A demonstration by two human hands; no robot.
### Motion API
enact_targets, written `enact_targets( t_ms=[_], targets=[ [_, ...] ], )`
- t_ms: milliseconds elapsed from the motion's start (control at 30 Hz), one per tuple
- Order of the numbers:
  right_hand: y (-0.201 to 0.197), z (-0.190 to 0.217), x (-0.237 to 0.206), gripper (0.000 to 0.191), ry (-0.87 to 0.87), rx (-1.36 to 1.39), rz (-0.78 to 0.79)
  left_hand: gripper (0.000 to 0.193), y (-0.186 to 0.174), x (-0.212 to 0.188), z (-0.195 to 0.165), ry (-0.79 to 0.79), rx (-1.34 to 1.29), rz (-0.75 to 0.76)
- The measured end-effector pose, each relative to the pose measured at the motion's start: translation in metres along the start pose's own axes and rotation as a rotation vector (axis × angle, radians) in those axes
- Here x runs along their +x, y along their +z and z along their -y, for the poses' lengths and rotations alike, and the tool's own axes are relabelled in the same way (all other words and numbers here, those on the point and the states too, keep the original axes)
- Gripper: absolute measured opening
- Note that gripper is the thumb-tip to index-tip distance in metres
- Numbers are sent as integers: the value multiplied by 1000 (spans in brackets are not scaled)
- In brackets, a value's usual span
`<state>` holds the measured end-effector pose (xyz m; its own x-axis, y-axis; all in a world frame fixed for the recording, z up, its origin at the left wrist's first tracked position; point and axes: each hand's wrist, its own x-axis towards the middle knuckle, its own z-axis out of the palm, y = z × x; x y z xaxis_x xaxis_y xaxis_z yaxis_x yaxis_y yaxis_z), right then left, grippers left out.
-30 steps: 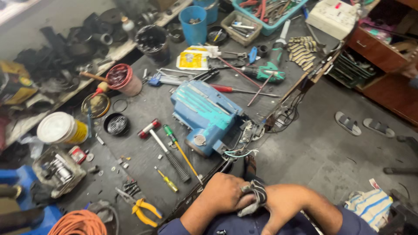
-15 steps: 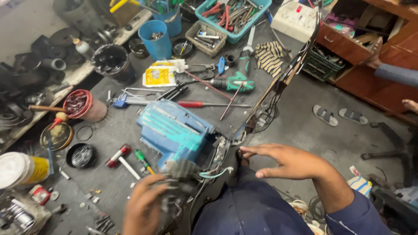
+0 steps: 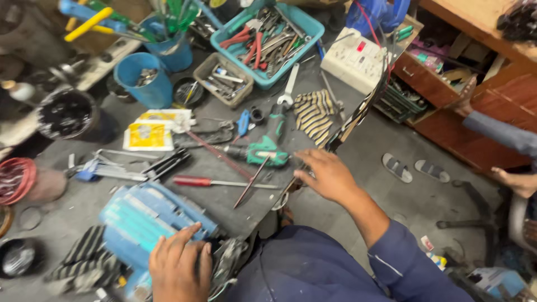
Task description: The person repairs a blue electric planer on a cluttered workbench. They handle small screws and wires by hand, use a screwdriver to unscrew and tighten parts on the tool's base, pick up and reposition components, and manipulate the tool's handle and housing throughout the episode.
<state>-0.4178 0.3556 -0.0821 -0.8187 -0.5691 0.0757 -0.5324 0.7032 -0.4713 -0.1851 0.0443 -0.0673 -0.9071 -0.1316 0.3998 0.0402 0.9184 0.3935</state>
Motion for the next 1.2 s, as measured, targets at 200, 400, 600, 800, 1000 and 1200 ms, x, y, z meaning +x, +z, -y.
enact_targets(
  t_ms=[200,400,600,800,1000,1200],
  targets=[
    [13,-61,63,47,120,374,-162,36,35,36,-52,-82,-115,-13],
    [22,-82,103,54,143,-99,-15,22,34,45,-82,-198,-38,41],
    [30,-72,105,23,-65,381,-323,25,36,52,-90,-341,-89,78],
    [35,-82,98,20,-174,328,-475,20,60,76,-97,-255,-48,128],
    [40,-102,80,44,284,1967,7,25,100,116,-110,31,-96,50],
    [24,-77,37,62,-283,1650,355,30,153,161,-110,283,-160,-259]
  ],
)
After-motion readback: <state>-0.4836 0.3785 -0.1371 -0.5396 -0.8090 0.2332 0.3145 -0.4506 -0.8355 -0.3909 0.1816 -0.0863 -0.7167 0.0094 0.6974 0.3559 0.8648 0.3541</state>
